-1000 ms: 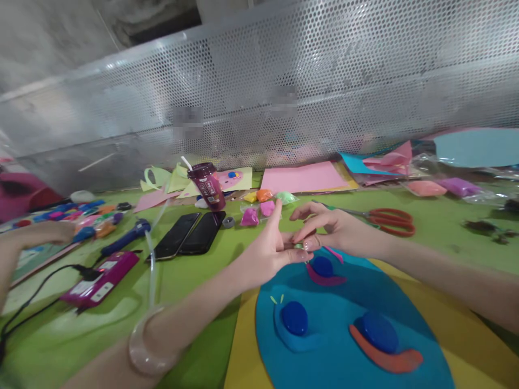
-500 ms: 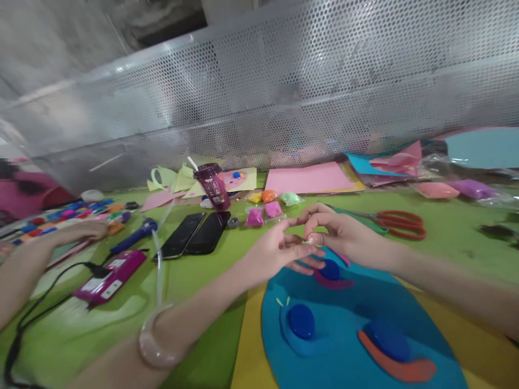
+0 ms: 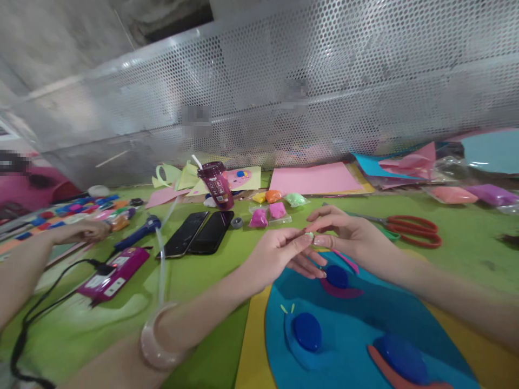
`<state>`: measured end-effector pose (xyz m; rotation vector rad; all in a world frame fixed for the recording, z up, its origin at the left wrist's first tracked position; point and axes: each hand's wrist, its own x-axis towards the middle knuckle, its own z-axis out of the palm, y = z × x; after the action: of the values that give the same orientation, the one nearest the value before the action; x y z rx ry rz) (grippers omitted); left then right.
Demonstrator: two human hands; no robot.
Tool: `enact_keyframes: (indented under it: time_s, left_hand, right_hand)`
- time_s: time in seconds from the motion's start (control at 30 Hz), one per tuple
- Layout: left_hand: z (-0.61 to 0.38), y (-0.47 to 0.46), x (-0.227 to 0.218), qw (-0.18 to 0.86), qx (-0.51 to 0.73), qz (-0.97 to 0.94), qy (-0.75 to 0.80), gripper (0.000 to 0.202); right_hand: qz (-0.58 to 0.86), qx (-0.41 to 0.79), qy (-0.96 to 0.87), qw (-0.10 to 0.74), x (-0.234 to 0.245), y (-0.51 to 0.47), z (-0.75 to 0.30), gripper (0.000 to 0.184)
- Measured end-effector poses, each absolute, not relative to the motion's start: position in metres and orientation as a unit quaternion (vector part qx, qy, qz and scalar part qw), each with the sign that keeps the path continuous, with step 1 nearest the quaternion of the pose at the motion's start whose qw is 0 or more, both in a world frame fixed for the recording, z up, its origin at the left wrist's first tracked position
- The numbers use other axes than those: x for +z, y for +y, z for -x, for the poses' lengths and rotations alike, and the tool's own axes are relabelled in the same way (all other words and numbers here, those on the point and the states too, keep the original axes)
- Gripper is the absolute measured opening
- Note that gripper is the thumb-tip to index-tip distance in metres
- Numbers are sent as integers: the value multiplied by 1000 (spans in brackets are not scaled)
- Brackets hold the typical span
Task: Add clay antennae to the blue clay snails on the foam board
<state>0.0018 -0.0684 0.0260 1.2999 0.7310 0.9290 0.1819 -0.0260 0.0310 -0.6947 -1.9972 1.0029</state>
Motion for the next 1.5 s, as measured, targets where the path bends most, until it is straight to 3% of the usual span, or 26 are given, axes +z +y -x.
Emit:
enact_keyframes:
  time_s: [0.3,0.77,1.07,1.3,1.5]
  left_hand:
    - [-3,-73,26,616,390,-603,324,28]
    - [-7,-71,28,582,441,-585,353,18]
    - [-9,-72,26,588,440,-584,346,23]
    - [-8,-72,27,576,442,-587,358,19]
    - [-7,-71,29,547,437,-600,387,20]
  right_hand:
    - [306,381,-769,411,39,-32,-179,20]
    - [318,371,-777,396,39,-38,-177,22]
    - [304,276,-819,402,36,-39,-177,22]
    - [240,186,-846,437,33,-35,-178,9]
    - [213,102,-860,453,32,-36,-179,19]
